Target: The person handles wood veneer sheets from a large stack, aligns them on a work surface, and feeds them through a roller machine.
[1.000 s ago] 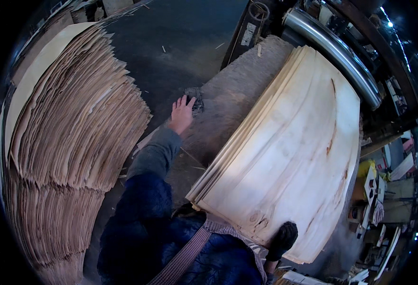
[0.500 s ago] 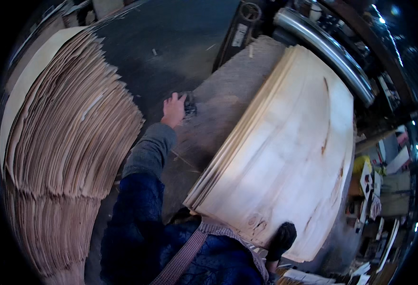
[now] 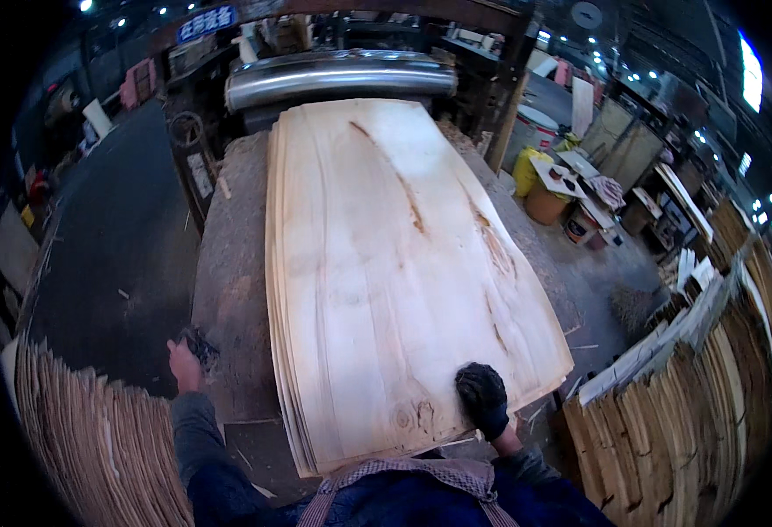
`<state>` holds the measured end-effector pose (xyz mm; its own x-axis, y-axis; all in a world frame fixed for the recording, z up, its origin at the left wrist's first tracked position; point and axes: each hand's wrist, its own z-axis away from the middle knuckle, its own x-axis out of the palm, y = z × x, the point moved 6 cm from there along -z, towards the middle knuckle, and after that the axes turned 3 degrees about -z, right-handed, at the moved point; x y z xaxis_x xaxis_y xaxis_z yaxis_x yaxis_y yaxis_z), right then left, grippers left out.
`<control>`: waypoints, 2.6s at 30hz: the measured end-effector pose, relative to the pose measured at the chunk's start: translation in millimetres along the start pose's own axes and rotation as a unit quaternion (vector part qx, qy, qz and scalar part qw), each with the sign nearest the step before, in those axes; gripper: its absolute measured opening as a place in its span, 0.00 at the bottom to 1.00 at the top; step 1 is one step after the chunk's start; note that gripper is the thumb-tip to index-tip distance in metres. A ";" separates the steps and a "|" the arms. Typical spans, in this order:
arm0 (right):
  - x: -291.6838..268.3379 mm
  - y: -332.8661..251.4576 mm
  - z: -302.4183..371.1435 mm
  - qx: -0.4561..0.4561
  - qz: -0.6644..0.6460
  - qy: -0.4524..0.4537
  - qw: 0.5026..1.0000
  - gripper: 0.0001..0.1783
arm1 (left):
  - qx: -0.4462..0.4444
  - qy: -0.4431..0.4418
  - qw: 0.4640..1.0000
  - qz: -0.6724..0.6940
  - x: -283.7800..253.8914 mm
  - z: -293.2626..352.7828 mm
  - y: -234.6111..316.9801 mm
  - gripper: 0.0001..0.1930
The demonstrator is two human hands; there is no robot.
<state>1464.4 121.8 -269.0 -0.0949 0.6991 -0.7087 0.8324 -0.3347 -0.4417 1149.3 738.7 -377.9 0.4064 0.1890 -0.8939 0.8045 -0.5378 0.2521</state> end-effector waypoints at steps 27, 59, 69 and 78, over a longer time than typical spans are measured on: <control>1.5 9.5 7.6 0.035 -0.020 0.035 0.999 0.10 | 0.066 -0.025 0.996 -0.046 -19.4 -8.4 6.8 0.18; -33.1 421.4 147.5 0.199 -0.144 -0.204 0.948 0.12 | -0.038 -0.112 0.985 0.127 -107.1 212.7 375.3 0.25; -212.6 299.5 12.4 0.193 -0.161 -0.137 0.958 0.06 | 0.168 -0.113 0.928 0.314 -103.0 194.7 560.6 0.21; -238.1 219.2 17.3 0.038 0.086 -0.193 0.977 0.11 | 0.172 -0.479 0.680 0.529 -58.9 260.4 782.9 0.25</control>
<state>1659.9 -128.9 -206.7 -0.1678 0.3437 -0.9240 0.8120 -0.4833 -0.3273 1642.5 92.6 -224.4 0.0785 -0.9851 -0.1530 0.0663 -0.1480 0.9868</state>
